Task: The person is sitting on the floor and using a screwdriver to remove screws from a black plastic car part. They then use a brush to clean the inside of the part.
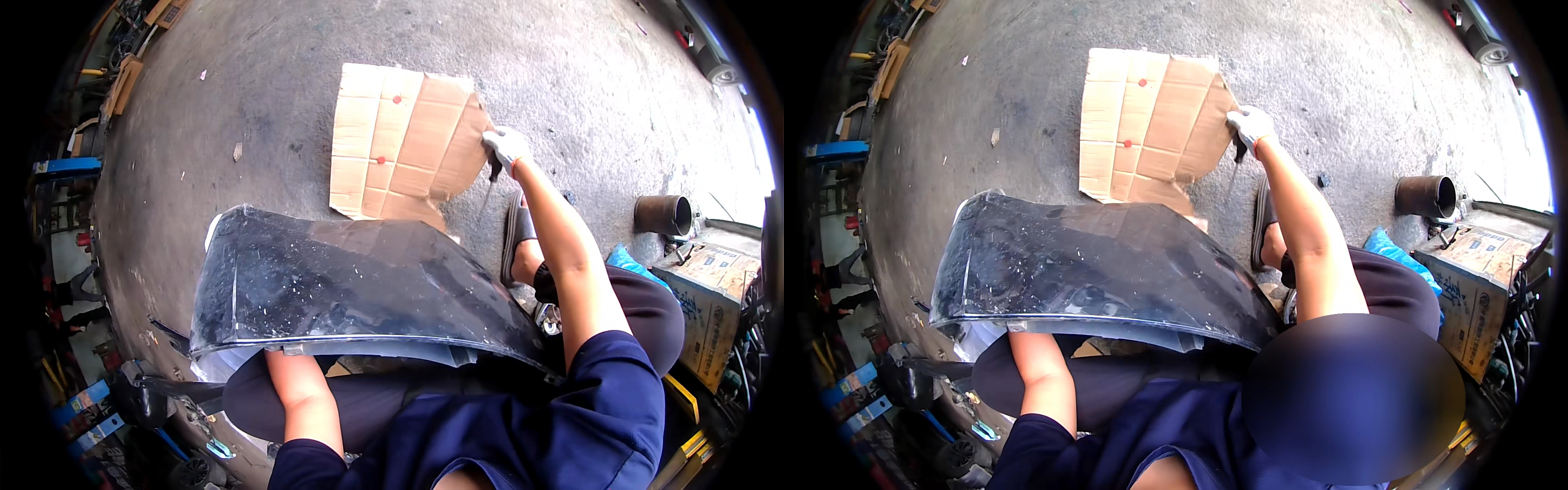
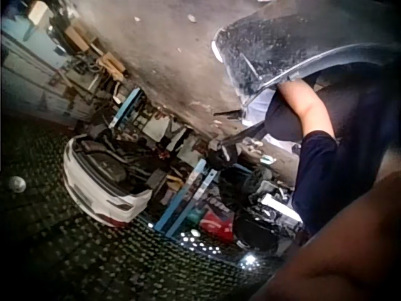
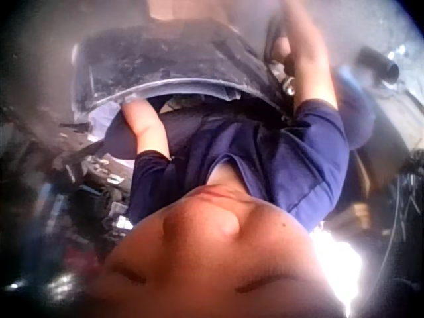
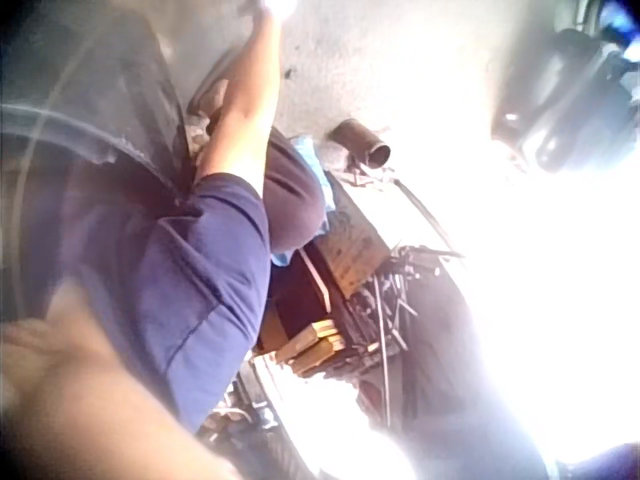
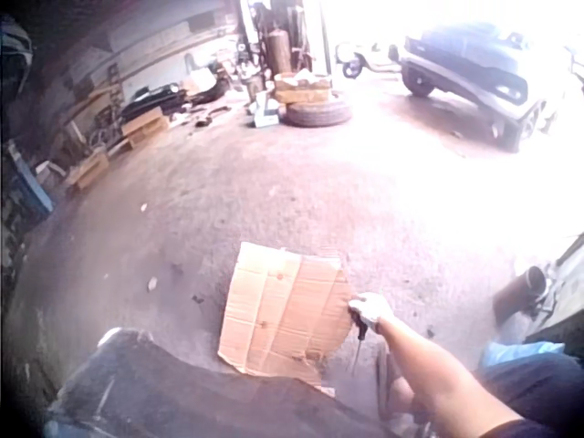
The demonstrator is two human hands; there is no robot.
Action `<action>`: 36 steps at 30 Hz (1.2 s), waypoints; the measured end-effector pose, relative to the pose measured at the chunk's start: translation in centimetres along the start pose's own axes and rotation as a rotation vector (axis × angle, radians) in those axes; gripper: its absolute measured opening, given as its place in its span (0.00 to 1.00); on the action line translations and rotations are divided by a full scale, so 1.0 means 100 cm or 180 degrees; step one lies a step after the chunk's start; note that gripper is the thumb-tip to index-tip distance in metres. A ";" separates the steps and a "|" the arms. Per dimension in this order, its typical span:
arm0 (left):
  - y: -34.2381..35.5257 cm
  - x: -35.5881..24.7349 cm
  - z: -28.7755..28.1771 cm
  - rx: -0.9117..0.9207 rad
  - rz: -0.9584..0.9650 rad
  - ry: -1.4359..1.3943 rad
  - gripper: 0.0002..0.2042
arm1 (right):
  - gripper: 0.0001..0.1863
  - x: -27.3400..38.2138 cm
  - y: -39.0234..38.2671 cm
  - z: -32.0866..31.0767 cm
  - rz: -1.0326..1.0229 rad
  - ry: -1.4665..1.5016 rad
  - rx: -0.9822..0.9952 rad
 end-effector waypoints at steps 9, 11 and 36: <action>0.030 -0.002 0.028 -0.0107 0.0135 -0.0070 0.13 | 0.10 -0.011 -0.032 -0.014 0.0834 -0.0460 0.1053; 0.034 0.002 0.030 -0.0155 0.0168 -0.0046 0.14 | 0.12 0.005 -0.045 -0.009 0.0328 -0.1428 0.1079; 0.104 -0.073 0.178 0.0423 -0.0055 -0.0850 0.19 | 0.15 -0.061 -0.075 0.060 0.1058 -0.0628 0.1085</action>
Point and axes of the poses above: each hand's wrist, its own y-axis towards the middle knuckle, its own z-axis out of the palm, x = y × z, the point moved 2 cm from there along y, towards the middle knuckle, and after that the axes turned 3 degrees about -z, right-handed, at the moved point
